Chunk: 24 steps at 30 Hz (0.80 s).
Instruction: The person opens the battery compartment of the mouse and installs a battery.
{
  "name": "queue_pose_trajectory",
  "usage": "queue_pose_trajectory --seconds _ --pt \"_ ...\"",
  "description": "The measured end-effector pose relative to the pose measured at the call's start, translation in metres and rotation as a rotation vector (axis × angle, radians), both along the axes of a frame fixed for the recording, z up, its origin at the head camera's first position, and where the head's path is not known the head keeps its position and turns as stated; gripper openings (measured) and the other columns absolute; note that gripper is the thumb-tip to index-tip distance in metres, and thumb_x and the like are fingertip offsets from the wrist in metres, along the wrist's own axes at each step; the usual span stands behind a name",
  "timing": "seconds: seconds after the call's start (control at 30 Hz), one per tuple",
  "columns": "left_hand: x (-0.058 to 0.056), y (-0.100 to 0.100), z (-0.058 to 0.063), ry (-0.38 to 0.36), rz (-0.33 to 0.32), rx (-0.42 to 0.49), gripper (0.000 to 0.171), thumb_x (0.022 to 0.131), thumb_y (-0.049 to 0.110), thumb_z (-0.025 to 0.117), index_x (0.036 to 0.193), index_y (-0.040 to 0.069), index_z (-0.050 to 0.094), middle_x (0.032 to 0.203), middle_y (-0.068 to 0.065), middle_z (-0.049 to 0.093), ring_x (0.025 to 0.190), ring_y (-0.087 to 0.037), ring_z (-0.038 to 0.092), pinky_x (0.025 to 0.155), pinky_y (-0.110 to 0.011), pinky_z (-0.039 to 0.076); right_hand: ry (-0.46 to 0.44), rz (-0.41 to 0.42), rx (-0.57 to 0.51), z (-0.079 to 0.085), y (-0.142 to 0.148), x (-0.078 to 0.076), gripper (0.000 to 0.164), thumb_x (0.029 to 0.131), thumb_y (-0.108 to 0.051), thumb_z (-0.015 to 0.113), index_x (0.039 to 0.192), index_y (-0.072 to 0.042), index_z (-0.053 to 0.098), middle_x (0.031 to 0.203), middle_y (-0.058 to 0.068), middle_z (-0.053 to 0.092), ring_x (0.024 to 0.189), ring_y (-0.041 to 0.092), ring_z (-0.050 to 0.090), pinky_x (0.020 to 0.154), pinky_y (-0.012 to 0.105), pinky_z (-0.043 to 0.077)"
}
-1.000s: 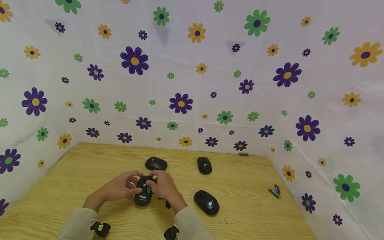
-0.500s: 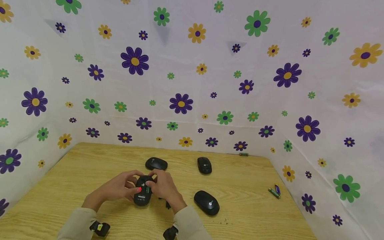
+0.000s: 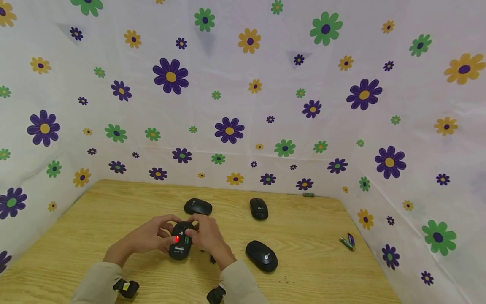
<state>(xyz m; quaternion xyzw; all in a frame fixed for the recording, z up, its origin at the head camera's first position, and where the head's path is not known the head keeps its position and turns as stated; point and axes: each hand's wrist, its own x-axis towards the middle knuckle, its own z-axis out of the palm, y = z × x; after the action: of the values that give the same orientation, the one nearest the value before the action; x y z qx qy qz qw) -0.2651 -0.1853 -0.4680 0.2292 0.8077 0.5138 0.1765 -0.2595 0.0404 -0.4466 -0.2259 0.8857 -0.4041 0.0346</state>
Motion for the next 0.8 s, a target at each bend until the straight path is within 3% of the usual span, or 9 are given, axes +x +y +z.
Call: queue_pose_trajectory --seconds 0.57,0.8 --pt "-0.0010 -0.0006 -0.0011 -0.013 -0.001 -0.007 0.053 0.097 0.014 0.072 0.143 0.003 0.048 0.106 -0.015 0.069 0.098 -0.029 0.075 0.069 -0.041 0.067 -0.018 -0.015 0.044 0.0019 -0.0019 -0.0007 0.021 0.098 -0.011 0.070 0.119 -0.007 0.070 0.091 0.015 0.075 0.062 0.010 0.060 0.051 0.022 0.048" --pt "-0.0006 -0.0010 -0.0005 -0.035 0.014 0.002 0.053 0.098 0.013 0.071 0.144 0.003 0.047 0.110 -0.017 0.065 0.094 -0.027 0.076 0.069 -0.042 0.067 -0.065 -0.003 -0.001 -0.0004 -0.0028 -0.0007 0.024 0.100 -0.011 0.068 0.123 -0.005 0.070 0.094 0.018 0.075 0.067 0.020 0.070 0.052 0.023 0.056"
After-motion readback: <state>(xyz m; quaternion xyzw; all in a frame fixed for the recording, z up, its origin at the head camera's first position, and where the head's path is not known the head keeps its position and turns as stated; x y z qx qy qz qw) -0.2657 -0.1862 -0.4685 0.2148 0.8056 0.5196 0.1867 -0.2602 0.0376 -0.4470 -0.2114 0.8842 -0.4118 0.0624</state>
